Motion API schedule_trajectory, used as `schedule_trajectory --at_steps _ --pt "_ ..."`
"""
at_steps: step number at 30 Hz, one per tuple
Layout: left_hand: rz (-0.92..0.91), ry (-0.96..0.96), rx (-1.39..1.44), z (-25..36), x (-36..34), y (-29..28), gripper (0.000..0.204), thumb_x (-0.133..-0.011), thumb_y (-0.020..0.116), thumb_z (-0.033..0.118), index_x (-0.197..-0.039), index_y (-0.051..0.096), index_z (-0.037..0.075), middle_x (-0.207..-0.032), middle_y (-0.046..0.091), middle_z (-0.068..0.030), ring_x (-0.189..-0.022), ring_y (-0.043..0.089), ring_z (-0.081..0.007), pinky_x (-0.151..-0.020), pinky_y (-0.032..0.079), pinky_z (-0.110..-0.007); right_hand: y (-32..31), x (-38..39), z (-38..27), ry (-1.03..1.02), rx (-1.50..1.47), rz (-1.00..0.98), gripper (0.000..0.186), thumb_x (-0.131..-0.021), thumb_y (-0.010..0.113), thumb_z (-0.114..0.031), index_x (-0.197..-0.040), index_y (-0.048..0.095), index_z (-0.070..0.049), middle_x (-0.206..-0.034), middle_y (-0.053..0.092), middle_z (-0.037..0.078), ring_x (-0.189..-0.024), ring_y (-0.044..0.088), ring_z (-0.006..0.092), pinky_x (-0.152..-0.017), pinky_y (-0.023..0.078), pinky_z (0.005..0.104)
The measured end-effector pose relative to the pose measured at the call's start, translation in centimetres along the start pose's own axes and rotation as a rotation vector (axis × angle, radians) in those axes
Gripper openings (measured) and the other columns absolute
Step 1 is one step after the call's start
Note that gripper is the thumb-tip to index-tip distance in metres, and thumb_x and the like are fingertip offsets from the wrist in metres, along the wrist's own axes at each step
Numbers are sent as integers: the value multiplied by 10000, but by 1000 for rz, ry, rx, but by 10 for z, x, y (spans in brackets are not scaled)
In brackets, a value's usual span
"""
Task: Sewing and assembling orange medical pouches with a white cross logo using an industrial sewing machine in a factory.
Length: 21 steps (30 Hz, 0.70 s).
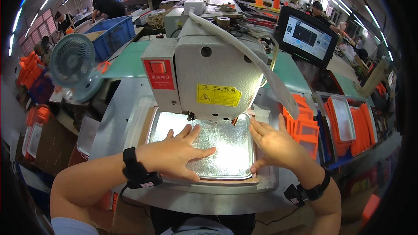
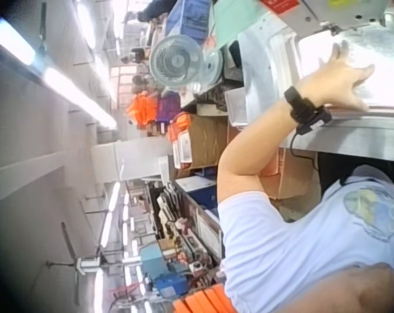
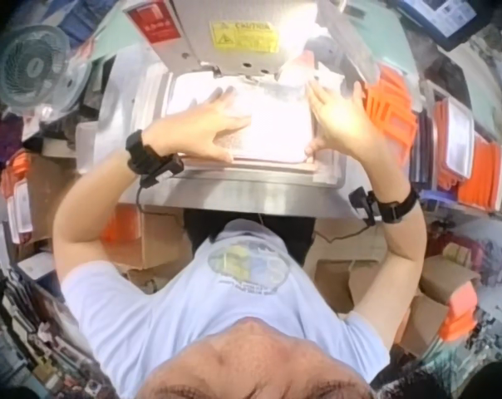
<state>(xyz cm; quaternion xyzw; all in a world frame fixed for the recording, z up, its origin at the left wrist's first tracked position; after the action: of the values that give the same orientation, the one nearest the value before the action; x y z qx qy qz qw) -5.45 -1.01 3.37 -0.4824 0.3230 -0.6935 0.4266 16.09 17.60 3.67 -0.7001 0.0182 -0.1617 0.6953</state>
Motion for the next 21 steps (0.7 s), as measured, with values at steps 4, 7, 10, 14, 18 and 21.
schedule_trajectory --at_steps 4,7,10,14,18,21 --pt "23 13 -10 -6 3 3 861 -793 706 577 -1527 356 291 -1508 106 -451 -1430 83 -600 -1094 233 -694 0 -3 -1 -5 12 1 1221 -559 776 -663 -1442 377 79 -1562 315 212 -1408 382 298 -1120 163 716" --pt "31 16 -19 -7 4 4 864 -793 704 576 -1529 348 299 -1510 110 -448 -1431 82 -598 -1095 239 -689 -2 -4 -3 -21 31 17 1216 -560 776 -664 -1438 382 78 -1562 316 211 -1406 385 295 -1120 165 714" --pt "32 18 -26 -7 5 3 862 -792 703 574 -1528 350 299 -1510 113 -448 -1432 87 -596 -1096 242 -687 -3 -3 -3 -23 45 19 1210 -560 775 -663 -1436 387 76 -1561 317 210 -1405 387 291 -1120 165 714" --pt "32 15 -33 -7 4 3 858 -794 700 573 -1527 354 294 -1505 119 -453 -1430 94 -598 -1094 247 -686 -3 -3 -4 -14 52 10 1211 -553 775 -664 -1434 391 73 -1562 316 208 -1404 389 288 -1121 165 713" --pt "25 19 -25 -6 3 2 845 -802 694 569 -1525 361 286 -1503 125 -454 -1427 99 -601 -1085 253 -694 -1 -4 -4 -12 48 20 1223 -539 775 -667 -1434 391 71 -1564 318 198 -1397 398 288 -1121 175 711" --pt "35 26 -18 -5 3 3 835 -810 688 569 -1525 362 286 -1502 128 -454 -1426 98 -604 -1080 256 -699 -2 -2 -2 -6 43 15 1226 -529 781 -660 -1435 391 69 -1566 318 189 -1388 408 288 -1124 184 706"
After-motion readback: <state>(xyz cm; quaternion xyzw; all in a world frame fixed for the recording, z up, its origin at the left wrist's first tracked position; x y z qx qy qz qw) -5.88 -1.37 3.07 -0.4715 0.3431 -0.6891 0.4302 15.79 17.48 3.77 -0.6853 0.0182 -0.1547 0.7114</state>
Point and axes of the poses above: each hand's wrist, its own x-axis away from the middle knuckle, its own y-axis out of the palm, z = x × y, the point moved 1 cm from there along -x, towards the middle knuckle
